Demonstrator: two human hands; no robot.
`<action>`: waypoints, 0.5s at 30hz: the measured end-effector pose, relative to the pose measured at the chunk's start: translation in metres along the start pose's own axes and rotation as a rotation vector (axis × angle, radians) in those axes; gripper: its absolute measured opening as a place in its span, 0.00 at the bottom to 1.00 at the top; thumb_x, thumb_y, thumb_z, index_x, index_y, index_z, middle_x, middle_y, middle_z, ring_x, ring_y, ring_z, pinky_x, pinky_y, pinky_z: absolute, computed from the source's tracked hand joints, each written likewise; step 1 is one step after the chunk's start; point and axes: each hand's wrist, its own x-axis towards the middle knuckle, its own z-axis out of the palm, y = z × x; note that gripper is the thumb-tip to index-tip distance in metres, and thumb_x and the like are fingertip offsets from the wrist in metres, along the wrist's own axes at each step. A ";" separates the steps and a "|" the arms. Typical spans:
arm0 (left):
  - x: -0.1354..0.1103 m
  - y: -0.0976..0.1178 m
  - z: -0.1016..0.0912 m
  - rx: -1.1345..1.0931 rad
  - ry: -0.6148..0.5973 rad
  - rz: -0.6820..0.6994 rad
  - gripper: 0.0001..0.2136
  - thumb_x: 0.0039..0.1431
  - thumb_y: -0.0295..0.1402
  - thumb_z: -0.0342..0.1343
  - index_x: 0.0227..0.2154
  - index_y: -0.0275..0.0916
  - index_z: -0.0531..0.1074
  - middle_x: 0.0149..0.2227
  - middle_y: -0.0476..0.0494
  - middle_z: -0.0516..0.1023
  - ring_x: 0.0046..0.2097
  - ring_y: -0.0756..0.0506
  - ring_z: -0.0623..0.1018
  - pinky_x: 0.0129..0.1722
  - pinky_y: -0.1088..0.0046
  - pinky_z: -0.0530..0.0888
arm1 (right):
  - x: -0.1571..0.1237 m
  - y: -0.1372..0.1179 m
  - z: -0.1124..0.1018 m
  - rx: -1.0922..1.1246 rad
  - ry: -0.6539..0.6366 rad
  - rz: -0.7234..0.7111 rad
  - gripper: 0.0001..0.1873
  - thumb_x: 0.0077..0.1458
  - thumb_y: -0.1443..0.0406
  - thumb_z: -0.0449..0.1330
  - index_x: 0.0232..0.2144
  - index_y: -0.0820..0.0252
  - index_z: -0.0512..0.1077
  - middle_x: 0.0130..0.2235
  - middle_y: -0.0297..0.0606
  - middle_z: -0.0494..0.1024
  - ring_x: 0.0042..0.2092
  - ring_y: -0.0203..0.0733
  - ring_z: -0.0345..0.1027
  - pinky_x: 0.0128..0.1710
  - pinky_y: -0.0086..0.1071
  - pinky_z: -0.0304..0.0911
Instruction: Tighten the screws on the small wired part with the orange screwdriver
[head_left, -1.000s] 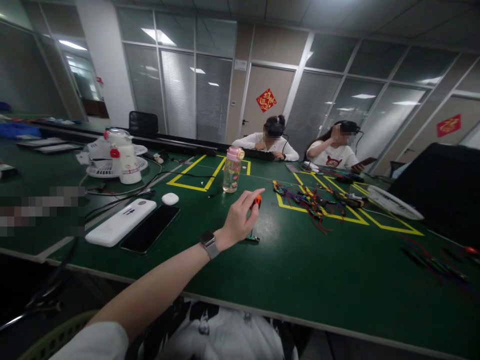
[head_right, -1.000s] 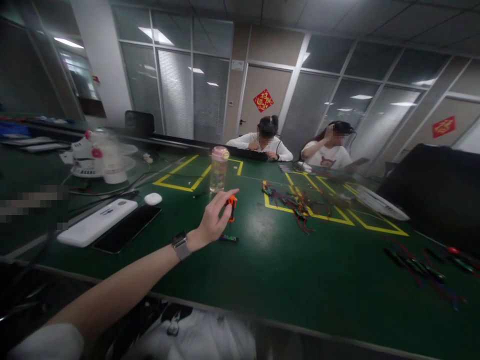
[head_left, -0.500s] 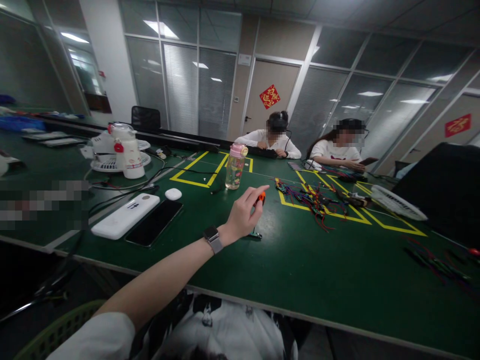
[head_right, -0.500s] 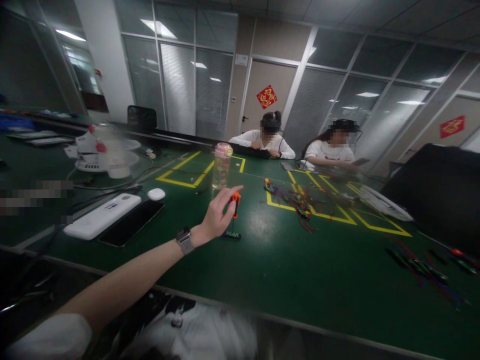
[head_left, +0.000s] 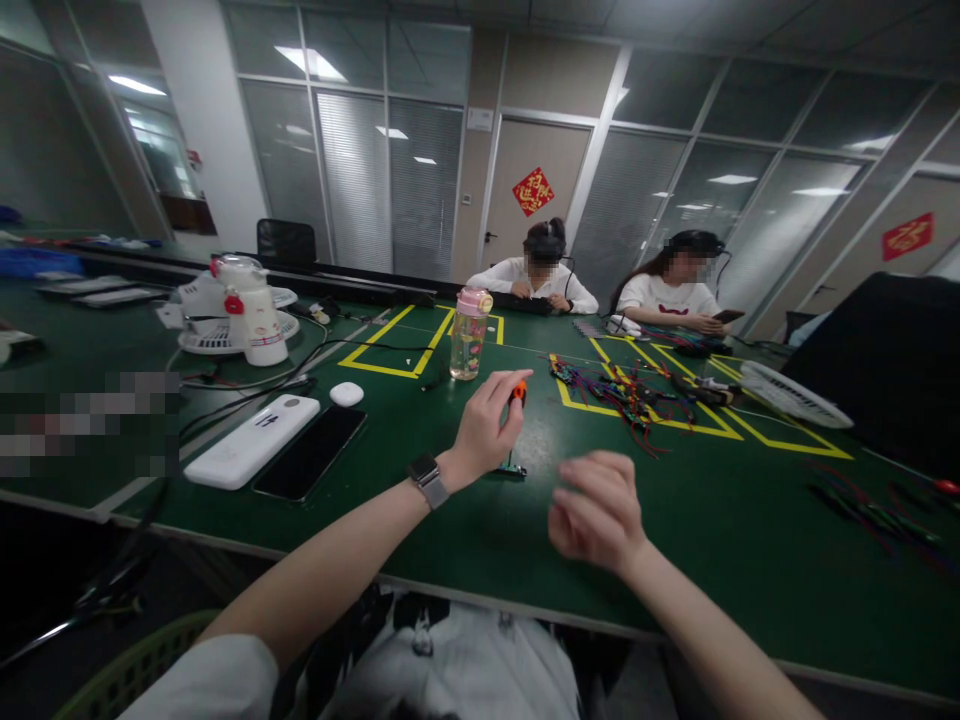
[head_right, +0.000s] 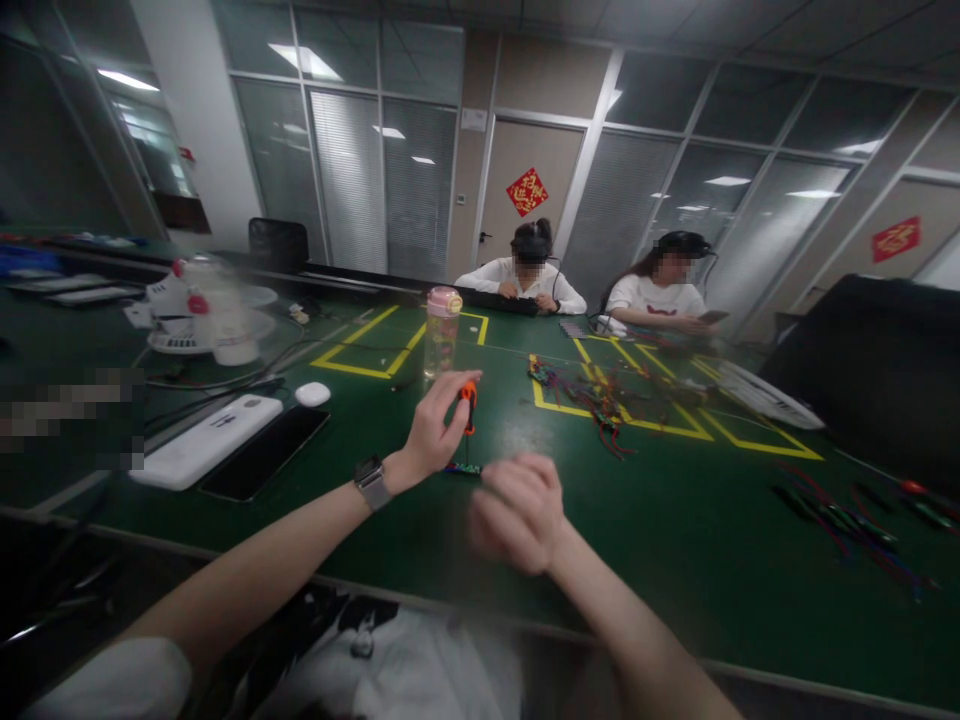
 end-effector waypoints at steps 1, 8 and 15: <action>0.000 0.000 0.000 -0.013 -0.003 0.003 0.16 0.65 0.27 0.41 0.54 0.37 0.64 0.49 0.39 0.71 0.51 0.45 0.71 0.53 0.66 0.69 | 0.010 0.005 0.000 0.009 0.057 -0.022 0.11 0.58 0.59 0.58 0.43 0.54 0.72 0.48 0.46 0.74 0.49 0.55 0.68 0.50 0.57 0.61; 0.001 0.000 -0.003 -0.090 -0.025 -0.029 0.14 0.64 0.27 0.45 0.52 0.38 0.65 0.46 0.41 0.73 0.46 0.47 0.74 0.48 0.68 0.71 | 0.040 0.024 0.021 0.188 -0.085 0.023 0.28 0.58 0.54 0.57 0.57 0.61 0.62 0.55 0.51 0.70 0.57 0.54 0.63 0.56 0.52 0.58; 0.003 0.000 -0.004 -0.028 0.017 0.003 0.10 0.61 0.32 0.54 0.45 0.40 0.70 0.37 0.46 0.69 0.39 0.49 0.71 0.41 0.72 0.71 | 0.035 0.030 0.033 0.189 -0.287 -0.043 0.20 0.61 0.61 0.56 0.56 0.53 0.67 0.59 0.44 0.68 0.60 0.49 0.60 0.60 0.50 0.54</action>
